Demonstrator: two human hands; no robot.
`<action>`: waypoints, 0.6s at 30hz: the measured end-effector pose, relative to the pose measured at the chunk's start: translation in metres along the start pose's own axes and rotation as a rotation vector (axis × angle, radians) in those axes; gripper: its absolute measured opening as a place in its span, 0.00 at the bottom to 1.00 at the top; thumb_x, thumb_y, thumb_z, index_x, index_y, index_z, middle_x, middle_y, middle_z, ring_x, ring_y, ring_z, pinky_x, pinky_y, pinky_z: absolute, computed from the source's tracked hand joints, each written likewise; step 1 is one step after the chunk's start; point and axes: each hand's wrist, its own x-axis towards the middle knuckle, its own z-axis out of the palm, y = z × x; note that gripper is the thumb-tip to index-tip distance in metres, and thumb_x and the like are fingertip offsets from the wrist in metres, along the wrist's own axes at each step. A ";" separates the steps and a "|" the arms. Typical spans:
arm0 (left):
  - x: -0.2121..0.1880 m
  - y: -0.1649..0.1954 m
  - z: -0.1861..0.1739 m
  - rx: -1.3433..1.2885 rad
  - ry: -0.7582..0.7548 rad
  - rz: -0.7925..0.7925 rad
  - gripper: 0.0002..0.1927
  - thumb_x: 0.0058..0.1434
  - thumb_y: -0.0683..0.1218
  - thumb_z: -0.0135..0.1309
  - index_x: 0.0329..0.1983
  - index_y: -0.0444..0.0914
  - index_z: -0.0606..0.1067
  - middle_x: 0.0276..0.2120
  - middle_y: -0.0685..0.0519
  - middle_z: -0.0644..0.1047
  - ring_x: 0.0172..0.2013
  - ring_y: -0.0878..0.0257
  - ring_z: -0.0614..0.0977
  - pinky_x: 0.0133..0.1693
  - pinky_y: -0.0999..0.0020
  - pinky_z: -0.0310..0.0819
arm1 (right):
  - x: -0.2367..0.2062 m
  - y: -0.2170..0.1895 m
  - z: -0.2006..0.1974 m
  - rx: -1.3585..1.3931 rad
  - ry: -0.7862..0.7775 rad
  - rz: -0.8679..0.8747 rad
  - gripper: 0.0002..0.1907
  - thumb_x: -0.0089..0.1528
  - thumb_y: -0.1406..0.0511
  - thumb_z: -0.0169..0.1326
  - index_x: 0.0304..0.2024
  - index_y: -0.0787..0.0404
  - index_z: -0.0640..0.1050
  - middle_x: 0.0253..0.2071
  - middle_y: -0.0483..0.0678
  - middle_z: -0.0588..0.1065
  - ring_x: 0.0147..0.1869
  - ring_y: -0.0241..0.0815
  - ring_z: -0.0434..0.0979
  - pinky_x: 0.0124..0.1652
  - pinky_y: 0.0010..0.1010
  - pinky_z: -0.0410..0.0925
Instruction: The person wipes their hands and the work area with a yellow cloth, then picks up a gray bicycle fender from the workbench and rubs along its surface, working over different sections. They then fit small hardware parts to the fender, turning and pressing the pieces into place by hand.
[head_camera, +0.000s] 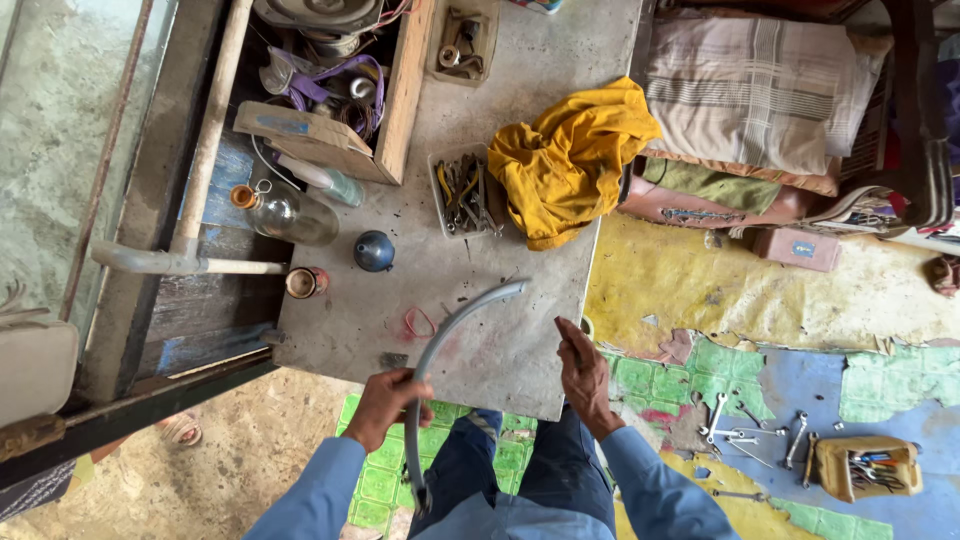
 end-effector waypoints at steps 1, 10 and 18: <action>0.000 -0.001 -0.001 -0.131 -0.018 -0.062 0.22 0.56 0.48 0.58 0.48 0.29 0.78 0.32 0.44 0.81 0.27 0.55 0.84 0.32 0.59 0.83 | -0.009 -0.002 0.001 0.039 0.013 -0.056 0.20 0.67 0.71 0.48 0.62 0.60 0.75 0.59 0.52 0.79 0.60 0.45 0.79 0.54 0.31 0.71; 0.005 -0.016 0.020 -0.506 -0.150 -0.244 0.23 0.60 0.55 0.53 0.47 0.30 0.75 0.33 0.46 0.80 0.28 0.58 0.82 0.32 0.63 0.81 | -0.009 -0.012 0.028 -0.277 -0.065 -0.459 0.19 0.64 0.73 0.49 0.58 0.61 0.78 0.60 0.56 0.76 0.59 0.60 0.77 0.54 0.42 0.72; 0.017 -0.023 0.046 -0.406 -0.151 -0.296 0.23 0.61 0.57 0.50 0.42 0.32 0.75 0.26 0.46 0.78 0.19 0.61 0.78 0.22 0.65 0.76 | 0.031 -0.006 0.028 -0.549 0.022 -0.475 0.23 0.59 0.75 0.51 0.57 0.61 0.77 0.61 0.52 0.75 0.51 0.56 0.76 0.48 0.45 0.70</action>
